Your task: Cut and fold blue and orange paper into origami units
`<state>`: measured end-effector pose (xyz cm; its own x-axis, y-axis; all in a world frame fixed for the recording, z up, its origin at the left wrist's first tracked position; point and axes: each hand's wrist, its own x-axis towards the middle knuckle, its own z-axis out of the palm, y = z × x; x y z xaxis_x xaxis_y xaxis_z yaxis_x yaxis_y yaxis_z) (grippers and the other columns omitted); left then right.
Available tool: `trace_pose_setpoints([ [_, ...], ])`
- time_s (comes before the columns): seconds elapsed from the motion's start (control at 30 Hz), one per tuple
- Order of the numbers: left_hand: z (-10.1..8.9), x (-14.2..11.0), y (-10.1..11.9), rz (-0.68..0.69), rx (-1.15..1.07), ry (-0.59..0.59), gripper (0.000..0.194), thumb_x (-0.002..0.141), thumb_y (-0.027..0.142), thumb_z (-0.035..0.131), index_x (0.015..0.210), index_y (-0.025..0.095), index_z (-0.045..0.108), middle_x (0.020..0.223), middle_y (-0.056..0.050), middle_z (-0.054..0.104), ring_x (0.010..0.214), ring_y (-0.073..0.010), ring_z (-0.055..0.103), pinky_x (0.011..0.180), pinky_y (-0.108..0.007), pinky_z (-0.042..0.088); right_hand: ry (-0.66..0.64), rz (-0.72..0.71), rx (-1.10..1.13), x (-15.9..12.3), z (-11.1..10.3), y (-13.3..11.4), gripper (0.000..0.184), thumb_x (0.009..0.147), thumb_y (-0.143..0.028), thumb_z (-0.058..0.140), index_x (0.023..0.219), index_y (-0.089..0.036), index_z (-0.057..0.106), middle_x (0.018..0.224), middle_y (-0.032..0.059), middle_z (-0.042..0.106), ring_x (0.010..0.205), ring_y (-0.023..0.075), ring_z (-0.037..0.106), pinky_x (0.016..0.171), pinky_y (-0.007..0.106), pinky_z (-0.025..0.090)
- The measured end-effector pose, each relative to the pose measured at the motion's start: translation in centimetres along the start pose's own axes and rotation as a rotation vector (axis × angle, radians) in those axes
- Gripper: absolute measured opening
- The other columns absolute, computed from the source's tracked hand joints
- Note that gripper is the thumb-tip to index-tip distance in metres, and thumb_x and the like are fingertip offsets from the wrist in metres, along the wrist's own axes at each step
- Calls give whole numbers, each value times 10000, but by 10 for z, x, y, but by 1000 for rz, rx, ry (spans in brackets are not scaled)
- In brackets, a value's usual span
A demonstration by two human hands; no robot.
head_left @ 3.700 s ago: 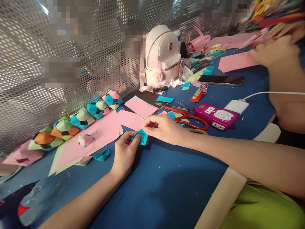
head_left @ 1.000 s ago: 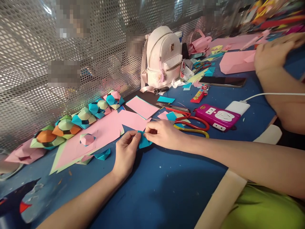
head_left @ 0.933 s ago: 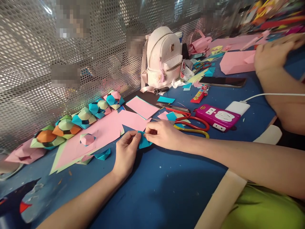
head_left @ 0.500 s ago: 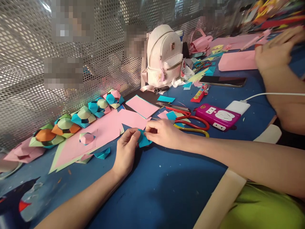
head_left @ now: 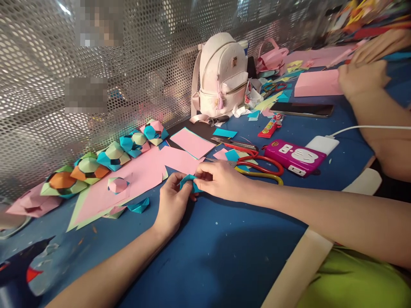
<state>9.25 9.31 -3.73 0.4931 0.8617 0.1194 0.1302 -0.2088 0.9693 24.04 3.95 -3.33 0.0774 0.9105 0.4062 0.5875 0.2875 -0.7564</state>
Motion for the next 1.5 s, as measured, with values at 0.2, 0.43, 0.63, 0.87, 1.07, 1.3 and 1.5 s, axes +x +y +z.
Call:
trace_pose_setpoints([
  [0.2, 2, -3, 2, 9, 114, 1, 55, 765, 215, 579, 739, 175, 550, 578, 62, 584, 508, -86, 558, 527, -202, 451, 46, -66, -174, -1, 3, -1, 210, 732, -80, 596, 596, -167, 462, 538, -60, 446, 531, 68, 376, 540, 218, 274],
  [0.43, 2, -3, 3, 9, 88, -20, 91, 764, 258, 596, 774, 169, 582, 619, 53, 603, 520, -93, 569, 552, -220, 452, 36, -55, -189, -2, 2, 0, 255, 738, -94, 597, 583, -176, 412, 526, -66, 404, 513, 66, 351, 531, 222, 261],
  [0.63, 2, -3, 3, -15, 87, 3, 71, 731, 236, 598, 724, 176, 561, 591, 59, 594, 498, -98, 559, 532, -222, 436, 105, -198, -175, -2, 1, 2, 186, 792, -112, 560, 633, -167, 482, 569, -45, 457, 548, 76, 397, 562, 217, 295],
  [0.87, 3, -3, 5, -29, 101, 22, 73, 721, 240, 597, 707, 180, 560, 585, 60, 590, 488, -104, 569, 522, -224, 429, 115, -202, -151, -1, 1, 4, 224, 796, -111, 562, 603, -172, 464, 551, -47, 447, 527, 73, 392, 547, 215, 286],
  [1.07, 4, -4, 8, -13, 101, 13, 61, 712, 221, 584, 677, 185, 549, 570, 60, 587, 487, -107, 564, 518, -227, 437, 151, -251, -155, -1, 1, 7, 257, 827, -129, 527, 588, -175, 446, 535, -47, 426, 517, 74, 375, 540, 215, 285],
  [1.3, 3, -3, 7, -7, 113, 1, 68, 706, 230, 595, 678, 180, 559, 579, 54, 598, 491, -106, 565, 521, -227, 452, 138, -257, -118, -1, 0, 7, 164, 835, -147, 551, 674, -165, 527, 631, -18, 538, 593, 87, 462, 592, 211, 334],
  [1.5, 3, -4, 9, -4, 105, 44, 53, 714, 226, 604, 715, 175, 589, 626, 52, 604, 497, -99, 562, 525, -222, 453, 137, -227, -91, -1, 0, 3, 201, 805, -112, 539, 621, -171, 483, 583, -40, 486, 560, 78, 428, 567, 208, 323],
])
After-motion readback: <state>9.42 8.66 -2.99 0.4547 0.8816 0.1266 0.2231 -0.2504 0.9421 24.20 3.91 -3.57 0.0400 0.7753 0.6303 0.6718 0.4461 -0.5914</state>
